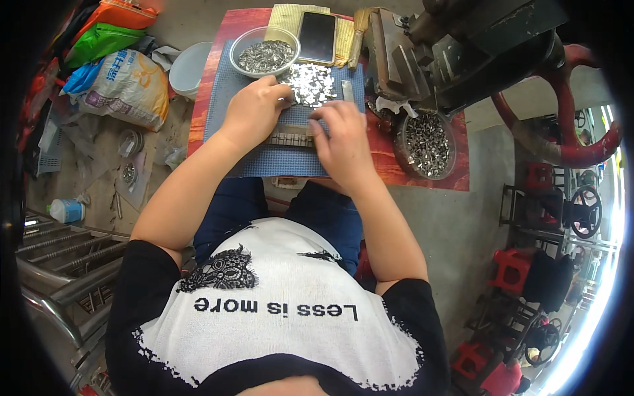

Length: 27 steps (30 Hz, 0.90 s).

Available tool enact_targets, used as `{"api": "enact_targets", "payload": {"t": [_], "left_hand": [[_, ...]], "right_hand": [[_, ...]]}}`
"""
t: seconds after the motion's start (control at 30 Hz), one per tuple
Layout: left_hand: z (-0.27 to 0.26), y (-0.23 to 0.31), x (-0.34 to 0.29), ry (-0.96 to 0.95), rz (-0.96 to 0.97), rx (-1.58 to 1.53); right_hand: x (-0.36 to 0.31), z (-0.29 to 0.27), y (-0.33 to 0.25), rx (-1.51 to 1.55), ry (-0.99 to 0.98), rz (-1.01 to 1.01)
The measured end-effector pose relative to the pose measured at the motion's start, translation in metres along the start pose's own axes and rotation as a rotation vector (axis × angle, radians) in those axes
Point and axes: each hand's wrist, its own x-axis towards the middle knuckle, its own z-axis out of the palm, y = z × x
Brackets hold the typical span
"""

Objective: Assembling small metal components on a strip using a manual press machine.

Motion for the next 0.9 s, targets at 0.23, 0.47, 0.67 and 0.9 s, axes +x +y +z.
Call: {"api": "enact_targets", "payload": {"t": [0.23, 0.47, 0.67, 0.9], "left_hand": [[-0.015, -0.003, -0.003, -0.19, 0.01, -0.13], [-0.04, -0.01, -0.037, -0.136, -0.008, -0.394], [-0.045, -0.004, -0.04, -0.282, -0.05, -0.265], [-0.053, -0.005, -0.036, -0.325, -0.145, -0.309]], "right_hand": [[0.008, 0.012, -0.032, -0.001, -0.187, -0.11], [0.009, 0.018, -0.038, -0.032, -0.197, -0.093], [0.01, -0.006, -0.02, -0.039, -0.102, 0.045], [-0.013, -0.016, -0.019, -0.039, -0.179, 0.015]]}}
